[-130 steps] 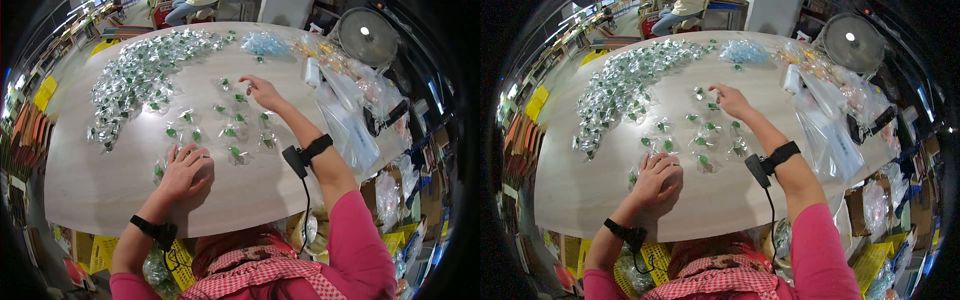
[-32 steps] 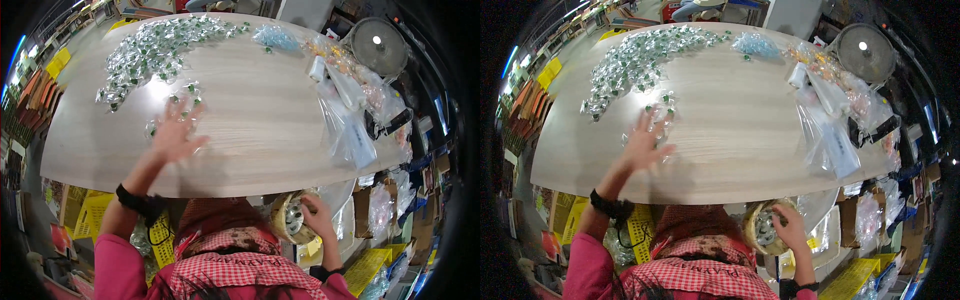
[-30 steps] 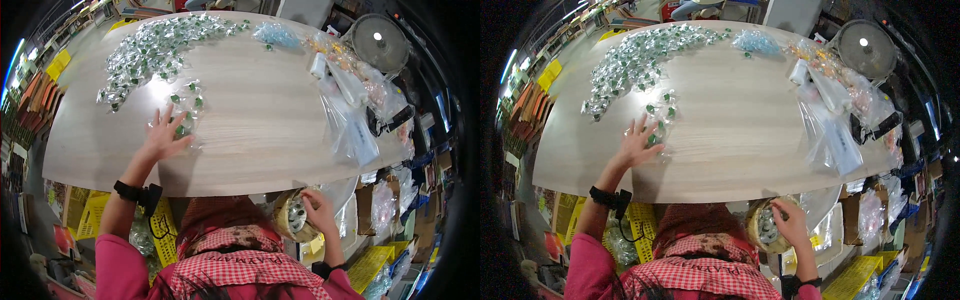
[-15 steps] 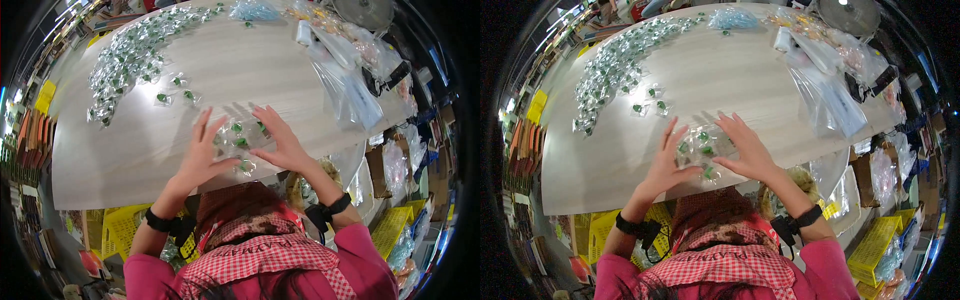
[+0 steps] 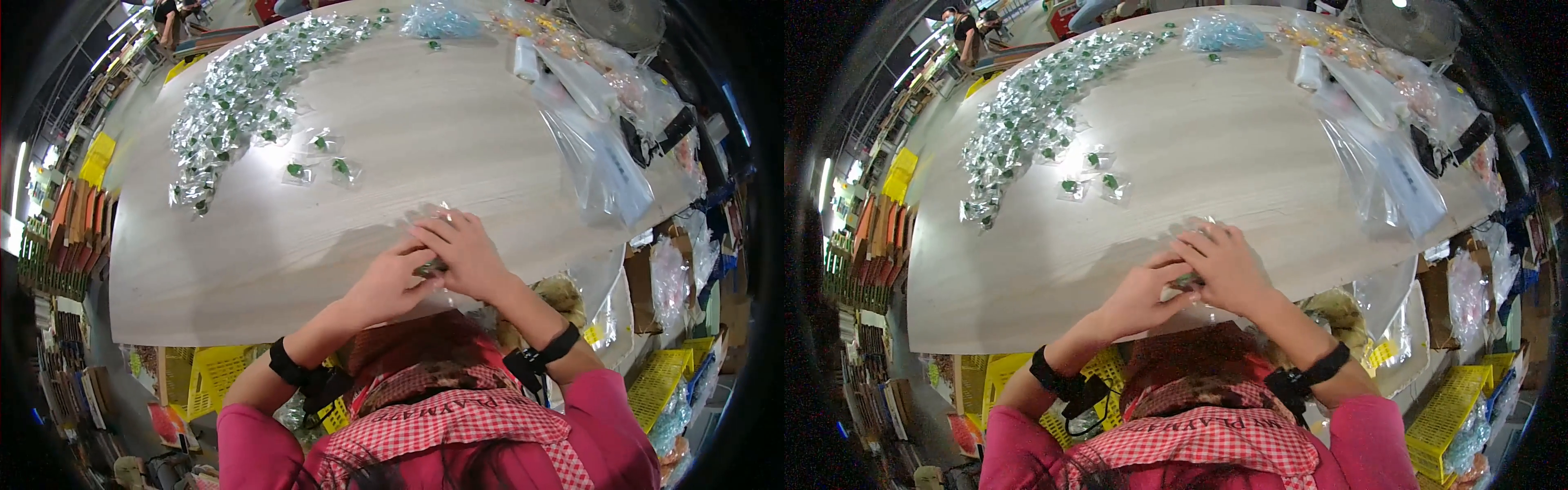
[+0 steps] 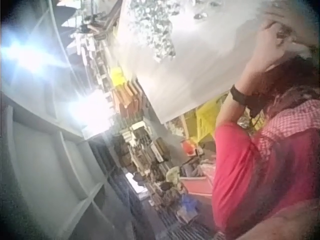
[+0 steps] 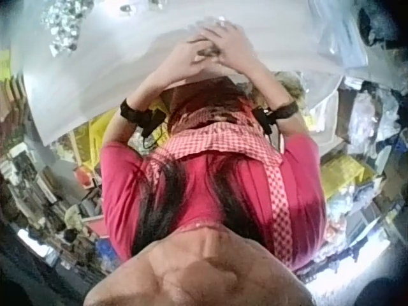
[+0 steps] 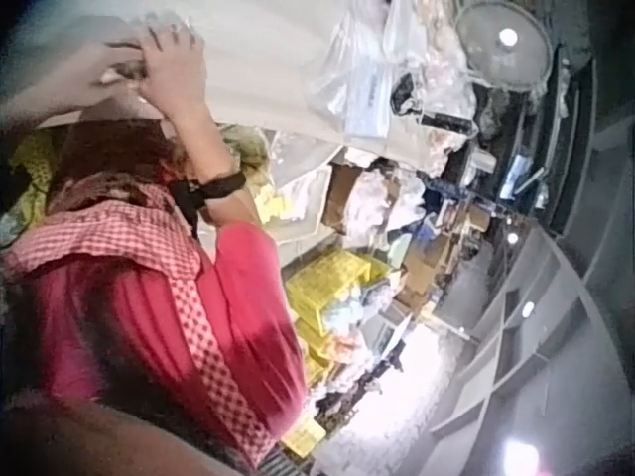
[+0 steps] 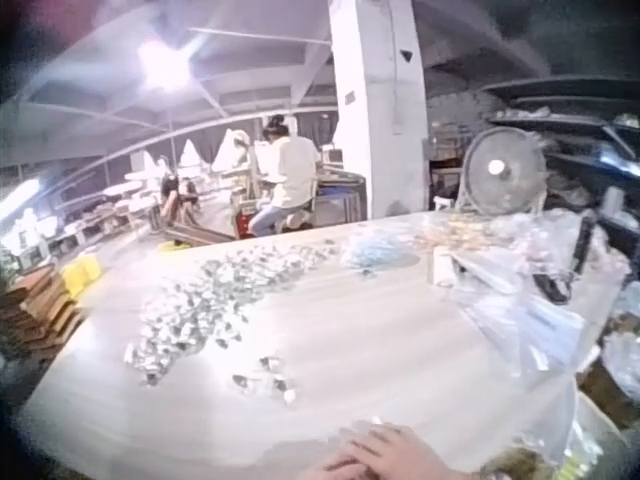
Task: The recorder is sorting and packaging small green plastic components into plastic bags.
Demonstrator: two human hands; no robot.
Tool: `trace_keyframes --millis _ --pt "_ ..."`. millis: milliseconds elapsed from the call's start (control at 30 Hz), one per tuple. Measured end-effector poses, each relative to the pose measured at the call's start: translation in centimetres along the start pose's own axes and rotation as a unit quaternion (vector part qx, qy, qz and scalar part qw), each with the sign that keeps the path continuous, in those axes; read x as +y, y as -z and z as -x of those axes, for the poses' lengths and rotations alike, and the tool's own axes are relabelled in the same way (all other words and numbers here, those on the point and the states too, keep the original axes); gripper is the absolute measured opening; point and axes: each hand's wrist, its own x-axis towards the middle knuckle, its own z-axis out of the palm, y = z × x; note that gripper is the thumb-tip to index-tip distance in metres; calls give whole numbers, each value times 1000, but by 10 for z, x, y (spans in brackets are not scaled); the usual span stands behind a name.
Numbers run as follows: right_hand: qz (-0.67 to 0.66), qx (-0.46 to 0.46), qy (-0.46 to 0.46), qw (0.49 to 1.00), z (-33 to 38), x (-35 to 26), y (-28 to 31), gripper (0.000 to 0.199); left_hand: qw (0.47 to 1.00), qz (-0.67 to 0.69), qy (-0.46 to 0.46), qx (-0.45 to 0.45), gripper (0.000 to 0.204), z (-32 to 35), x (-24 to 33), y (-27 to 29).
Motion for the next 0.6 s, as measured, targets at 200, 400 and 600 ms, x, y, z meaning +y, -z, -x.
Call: trace_keyframes --millis 200,400,600 --pt "-37 -23 -32 999 11 15 -1 75 998 12 58 -35 24 -19 -11 5" --pt "-193 132 -38 971 12 49 18 90 990 46 129 35 20 -10 -26 25" --pt "-526 221 -224 790 33 76 42 53 987 62 140 50 23 -5 -25 38"
